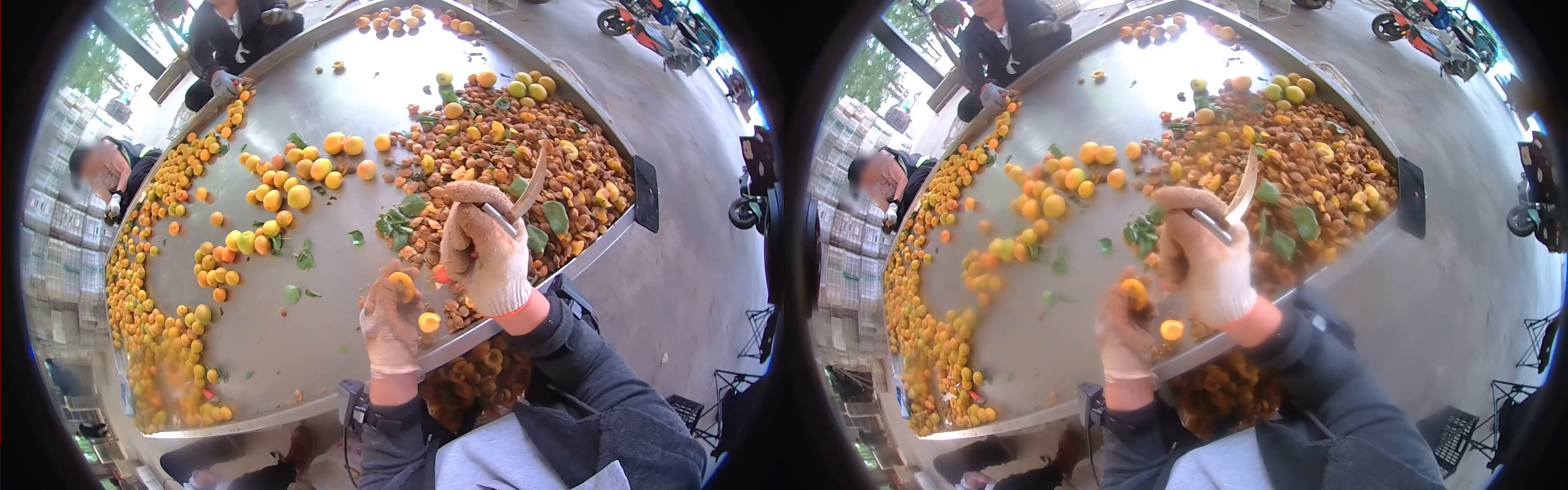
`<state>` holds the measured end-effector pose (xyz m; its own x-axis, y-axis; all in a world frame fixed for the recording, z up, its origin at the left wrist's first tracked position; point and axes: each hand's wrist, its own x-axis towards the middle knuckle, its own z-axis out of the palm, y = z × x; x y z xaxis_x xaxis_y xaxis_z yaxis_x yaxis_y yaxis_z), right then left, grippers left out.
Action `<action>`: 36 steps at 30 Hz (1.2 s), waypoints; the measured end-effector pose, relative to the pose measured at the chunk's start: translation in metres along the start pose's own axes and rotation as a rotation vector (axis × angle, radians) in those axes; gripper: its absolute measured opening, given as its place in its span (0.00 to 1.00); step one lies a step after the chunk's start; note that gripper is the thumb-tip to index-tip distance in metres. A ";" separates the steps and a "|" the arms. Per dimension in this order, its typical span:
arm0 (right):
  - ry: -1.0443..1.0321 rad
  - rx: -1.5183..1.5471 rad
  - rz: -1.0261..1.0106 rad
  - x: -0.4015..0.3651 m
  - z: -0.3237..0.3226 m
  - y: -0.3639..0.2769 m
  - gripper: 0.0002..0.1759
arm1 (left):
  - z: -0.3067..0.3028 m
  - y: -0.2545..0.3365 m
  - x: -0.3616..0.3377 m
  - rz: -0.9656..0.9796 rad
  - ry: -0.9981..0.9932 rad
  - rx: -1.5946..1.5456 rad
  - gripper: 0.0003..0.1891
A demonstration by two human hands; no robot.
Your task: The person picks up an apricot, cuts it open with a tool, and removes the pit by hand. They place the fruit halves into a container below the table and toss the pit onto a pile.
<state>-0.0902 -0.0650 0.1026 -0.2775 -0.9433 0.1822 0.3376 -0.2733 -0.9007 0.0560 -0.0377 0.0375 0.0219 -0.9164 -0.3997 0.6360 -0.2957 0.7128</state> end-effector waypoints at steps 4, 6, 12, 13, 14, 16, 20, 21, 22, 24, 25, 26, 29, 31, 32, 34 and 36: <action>0.048 0.332 0.166 -0.005 0.002 -0.008 0.11 | 0.001 -0.020 0.000 0.070 -0.075 0.253 0.18; -0.019 0.365 0.172 -0.004 -0.006 -0.002 0.10 | 0.012 -0.017 -0.005 0.011 -0.016 0.358 0.16; -0.156 -0.067 -0.100 -0.009 -0.009 0.008 0.12 | 0.037 -0.013 -0.017 0.042 0.051 0.438 0.16; -0.138 -0.127 -0.087 -0.010 -0.010 0.005 0.13 | 0.035 -0.014 -0.016 0.042 0.050 0.441 0.16; -0.136 -0.126 -0.087 -0.010 -0.010 0.005 0.13 | 0.032 -0.016 -0.014 0.088 0.032 0.491 0.15; -0.193 -0.019 -0.109 -0.011 -0.010 0.006 0.14 | 0.030 -0.017 -0.014 0.135 0.013 0.539 0.15; -0.239 -0.035 -0.114 -0.008 -0.007 0.008 0.14 | 0.031 -0.016 -0.015 0.187 0.031 0.554 0.14; -0.198 -0.086 -0.103 -0.009 -0.005 0.007 0.13 | 0.030 -0.016 -0.015 0.163 0.058 0.566 0.14; -0.157 -0.137 -0.092 -0.009 -0.003 0.004 0.13 | 0.031 -0.016 -0.015 0.163 0.062 0.567 0.14; -0.066 0.062 0.151 -0.006 0.001 0.002 0.11 | 0.032 -0.017 -0.015 0.049 0.131 0.437 0.13; -0.019 0.234 0.274 -0.003 -0.003 0.008 0.10 | 0.030 -0.019 -0.015 0.049 0.133 0.437 0.13; 0.029 0.408 0.395 0.000 -0.004 0.012 0.09 | 0.026 -0.022 -0.013 0.062 0.087 0.415 0.14; 0.119 0.536 0.445 0.005 -0.003 0.026 0.08 | 0.035 -0.017 -0.013 -0.002 0.108 0.289 0.14; 0.138 0.611 0.481 0.010 -0.007 0.034 0.09 | 0.037 -0.017 -0.010 -0.076 0.172 0.182 0.14; 0.142 0.652 0.519 0.012 -0.009 0.037 0.09 | 0.031 -0.022 -0.004 -0.083 0.171 0.110 0.16; 0.148 0.694 0.559 0.013 -0.012 0.045 0.09 | 0.023 -0.031 0.002 -0.091 0.172 0.038 0.19; 0.148 0.758 0.680 0.012 -0.012 0.053 0.10 | 0.019 -0.037 -0.002 -0.157 -0.002 -0.034 0.25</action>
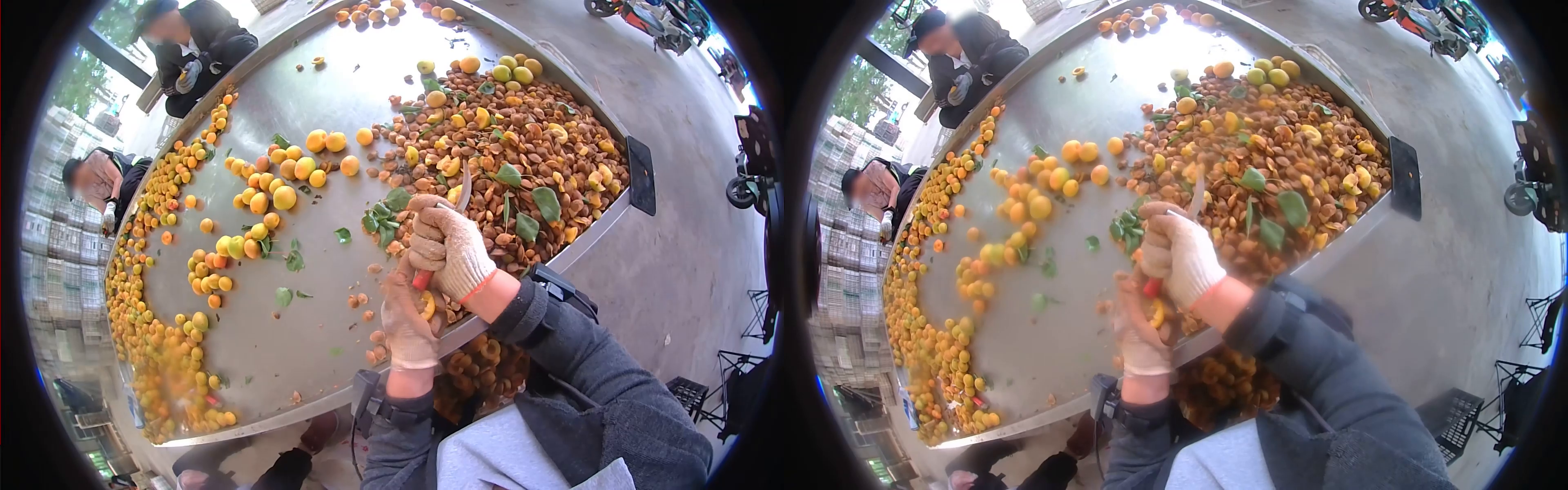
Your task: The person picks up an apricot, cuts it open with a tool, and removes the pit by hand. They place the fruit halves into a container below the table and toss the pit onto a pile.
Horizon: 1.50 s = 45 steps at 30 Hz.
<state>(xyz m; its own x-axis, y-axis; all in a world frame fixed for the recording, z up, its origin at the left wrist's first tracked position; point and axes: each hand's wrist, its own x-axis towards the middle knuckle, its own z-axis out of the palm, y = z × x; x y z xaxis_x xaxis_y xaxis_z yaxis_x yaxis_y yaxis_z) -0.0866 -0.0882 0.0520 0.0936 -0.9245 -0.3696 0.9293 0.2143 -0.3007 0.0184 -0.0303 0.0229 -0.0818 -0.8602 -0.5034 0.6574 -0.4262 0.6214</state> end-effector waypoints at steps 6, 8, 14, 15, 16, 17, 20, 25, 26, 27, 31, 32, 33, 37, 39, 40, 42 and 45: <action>-0.012 0.009 -0.054 -0.001 0.005 -0.001 0.09 | 0.003 0.018 -0.012 0.019 -0.152 -0.017 0.26; -0.001 -0.055 -0.094 -0.010 0.015 -0.003 0.10 | 0.005 0.017 -0.006 0.114 -0.073 0.205 0.23; -0.076 -0.417 -0.214 -0.031 0.032 -0.009 0.09 | 0.004 0.021 -0.005 0.255 -0.027 0.339 0.18; -0.072 -0.396 -0.166 -0.030 0.032 -0.010 0.09 | 0.004 0.019 -0.005 0.287 -0.060 0.408 0.17; -0.068 -0.395 -0.166 -0.029 0.031 -0.010 0.09 | 0.005 0.018 -0.005 0.283 -0.060 0.408 0.17; -0.043 -0.384 -0.136 -0.027 0.030 -0.011 0.09 | 0.006 0.017 -0.006 0.295 -0.041 0.463 0.17; 0.011 -0.364 -0.102 -0.018 0.026 -0.011 0.10 | 0.011 0.014 -0.011 0.469 0.013 0.746 0.16; -0.020 -0.160 0.075 -0.007 0.009 -0.012 0.09 | 0.004 0.014 -0.010 0.672 0.027 1.023 0.18; -0.020 -0.161 0.075 -0.003 0.002 -0.010 0.09 | -0.007 0.010 0.003 0.517 -0.077 0.517 0.19; -0.049 -0.058 0.120 0.000 -0.002 -0.009 0.08 | -0.005 0.014 0.008 0.348 -0.172 0.013 0.20; -0.038 0.143 0.262 -0.004 -0.003 -0.002 0.08 | -0.008 0.024 0.003 0.620 -0.204 0.726 0.24; -0.043 0.142 0.266 -0.003 0.001 -0.003 0.08 | -0.021 0.023 0.011 0.504 -0.322 0.529 0.26; 0.013 0.062 0.145 -0.001 0.005 -0.004 0.08 | -0.038 0.021 0.022 0.381 -0.438 0.334 0.28; 0.023 -0.411 -0.112 -0.009 0.014 -0.020 0.10 | -0.056 0.026 0.034 0.012 -0.747 -0.276 0.35; -0.037 -0.843 -0.201 -0.019 0.025 -0.014 0.08 | -0.021 0.040 0.015 0.077 0.009 0.147 0.32; -0.124 -1.057 -0.296 -0.021 0.024 -0.005 0.07 | -0.016 0.041 0.014 0.085 0.011 0.140 0.32; -0.383 -1.348 -0.427 -0.023 0.019 0.006 0.07 | -0.013 0.042 0.013 0.148 0.039 0.081 0.32; -0.485 -1.819 -0.509 -0.021 0.011 0.014 0.12 | -0.017 0.045 0.016 0.220 0.073 0.127 0.30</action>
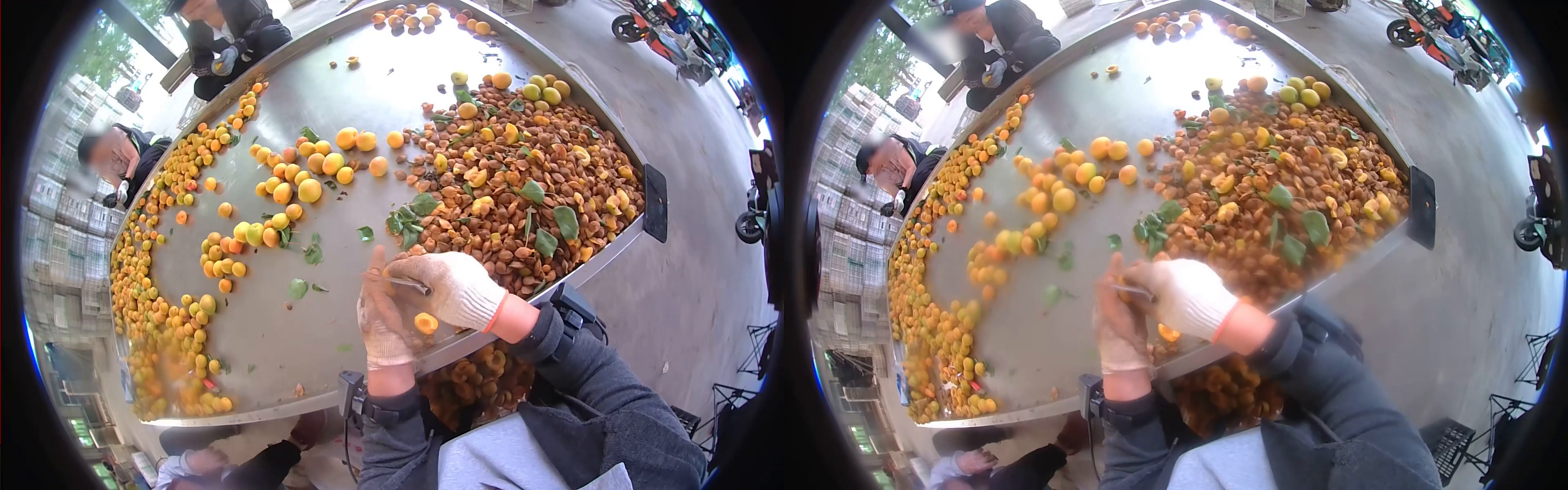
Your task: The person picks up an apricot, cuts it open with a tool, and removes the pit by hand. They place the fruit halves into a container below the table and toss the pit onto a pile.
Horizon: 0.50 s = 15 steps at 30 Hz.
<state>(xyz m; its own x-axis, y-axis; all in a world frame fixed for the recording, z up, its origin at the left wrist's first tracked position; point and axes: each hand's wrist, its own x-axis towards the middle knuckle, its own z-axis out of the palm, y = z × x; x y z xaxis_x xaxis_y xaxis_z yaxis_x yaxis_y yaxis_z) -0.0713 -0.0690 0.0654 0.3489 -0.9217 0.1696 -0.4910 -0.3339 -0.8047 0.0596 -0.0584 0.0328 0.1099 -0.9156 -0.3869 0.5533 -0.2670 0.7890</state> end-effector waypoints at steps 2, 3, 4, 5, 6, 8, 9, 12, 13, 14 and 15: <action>-0.011 -0.089 0.023 -0.001 0.005 -0.001 0.13 | -0.007 -0.001 -0.003 0.058 -0.019 0.105 0.27; -0.015 -0.089 0.019 -0.002 0.009 0.000 0.13 | -0.009 -0.001 -0.004 0.112 -0.046 0.215 0.24; 0.010 -0.083 0.032 -0.003 0.014 0.003 0.12 | -0.008 -0.004 -0.004 0.114 -0.043 0.213 0.24; 0.036 -0.077 0.046 -0.004 0.018 0.006 0.10 | -0.004 -0.009 -0.004 0.068 0.019 0.028 0.24; 0.035 -0.078 0.046 -0.003 0.022 0.008 0.10 | -0.003 -0.012 -0.004 0.021 0.080 -0.156 0.23; -0.066 -0.183 0.108 -0.002 0.028 0.011 0.10 | -0.011 -0.014 0.001 -0.039 0.080 -0.223 0.24; -0.066 -0.183 0.108 -0.002 0.029 0.008 0.10 | -0.015 -0.016 0.004 -0.096 0.079 -0.289 0.26; -0.077 -0.335 -0.013 -0.005 0.026 -0.001 0.09 | -0.027 -0.019 0.009 -0.081 0.050 -0.329 0.26; -0.079 -0.337 -0.016 -0.004 0.023 0.001 0.09 | -0.029 -0.018 0.011 -0.079 0.050 -0.333 0.26; 0.093 -0.248 0.042 -0.002 0.021 0.003 0.09 | -0.032 -0.017 0.012 -0.054 0.025 -0.336 0.25; 0.263 -0.155 0.100 0.002 0.017 0.005 0.09 | -0.035 -0.015 0.013 -0.028 0.001 -0.339 0.25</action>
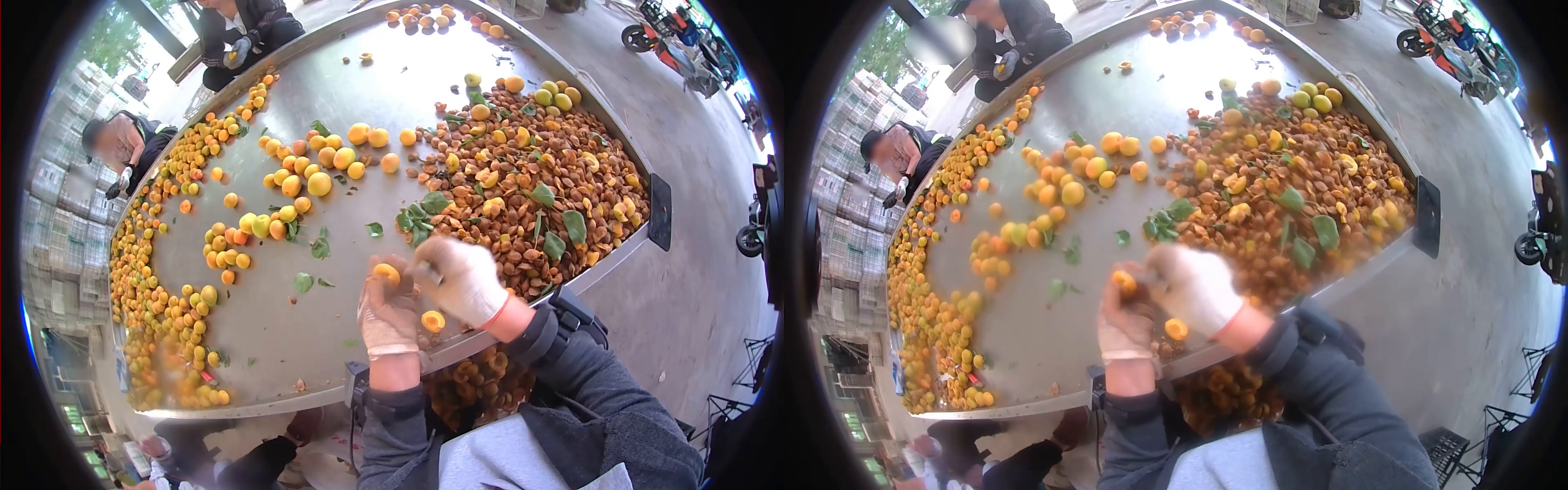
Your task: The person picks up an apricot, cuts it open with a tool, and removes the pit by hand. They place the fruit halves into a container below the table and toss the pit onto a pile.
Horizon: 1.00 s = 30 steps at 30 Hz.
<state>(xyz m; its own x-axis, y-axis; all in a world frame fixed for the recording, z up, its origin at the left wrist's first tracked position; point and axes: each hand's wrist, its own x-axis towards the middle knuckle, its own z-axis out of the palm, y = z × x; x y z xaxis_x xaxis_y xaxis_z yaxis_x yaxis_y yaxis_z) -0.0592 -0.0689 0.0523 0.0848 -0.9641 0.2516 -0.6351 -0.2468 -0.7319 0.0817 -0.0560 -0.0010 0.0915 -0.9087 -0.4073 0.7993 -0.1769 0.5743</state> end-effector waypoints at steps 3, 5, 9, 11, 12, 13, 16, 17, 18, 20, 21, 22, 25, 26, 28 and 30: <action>0.075 -0.001 0.033 0.012 -0.011 0.001 0.14 | -0.003 0.006 0.001 -0.002 0.003 0.017 0.24; -0.052 0.082 -0.111 0.006 -0.008 0.005 0.19 | 0.000 0.008 0.002 -0.034 0.000 -0.004 0.24; -0.322 0.051 -0.089 0.003 -0.009 -0.004 0.23 | 0.007 0.007 -0.002 -0.094 -0.010 0.010 0.23; -0.312 0.123 -0.072 0.001 -0.003 0.006 0.23 | 0.013 0.011 -0.009 -0.096 -0.001 0.044 0.22; -0.312 0.124 -0.073 0.001 0.000 0.007 0.23 | 0.017 0.012 -0.014 -0.043 -0.009 0.049 0.22; -0.272 0.210 -0.036 0.002 0.002 0.009 0.22 | 0.020 0.012 -0.017 0.010 -0.018 0.055 0.21; -0.149 0.219 0.083 0.009 -0.012 0.000 0.20 | 0.020 0.014 -0.017 -0.049 -0.002 -0.033 0.21; -0.066 0.141 0.162 0.012 -0.017 -0.004 0.19 | 0.020 0.014 -0.017 -0.049 -0.001 -0.033 0.21; -0.066 0.141 0.161 0.011 -0.019 -0.006 0.19 | 0.018 0.014 -0.017 -0.041 -0.014 -0.034 0.21; -0.207 0.136 -0.056 0.005 -0.021 -0.007 0.20 | 0.015 0.014 -0.014 -0.032 -0.029 -0.036 0.22; -0.222 0.127 -0.214 0.003 -0.015 -0.003 0.19 | 0.013 0.014 -0.011 -0.059 -0.052 -0.026 0.21; -0.223 0.127 -0.214 0.001 -0.013 0.000 0.19 | 0.011 0.014 -0.010 -0.085 -0.075 -0.016 0.21; -0.319 -0.143 -0.154 0.002 -0.015 -0.006 0.11 | 0.014 0.010 -0.017 -0.034 -0.065 -0.037 0.20; -0.320 -0.143 -0.153 0.003 -0.015 -0.008 0.11 | 0.013 0.010 -0.017 -0.036 -0.064 -0.037 0.20; -0.375 -0.193 -0.085 0.002 -0.015 -0.009 0.15 | 0.013 0.010 -0.018 0.051 -0.130 0.125 0.18; -0.315 -0.124 -0.093 -0.001 -0.014 -0.006 0.15 | 0.021 0.010 -0.021 0.050 -0.095 0.164 0.17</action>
<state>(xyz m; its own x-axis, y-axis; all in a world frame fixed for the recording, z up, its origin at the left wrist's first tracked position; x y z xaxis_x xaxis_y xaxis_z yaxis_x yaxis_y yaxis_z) -0.0661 -0.0654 0.0649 0.3671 -0.9256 0.0920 -0.7003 -0.3401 -0.6276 0.0760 -0.0470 0.0280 0.0661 -0.9483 -0.3105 0.6871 -0.1824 0.7033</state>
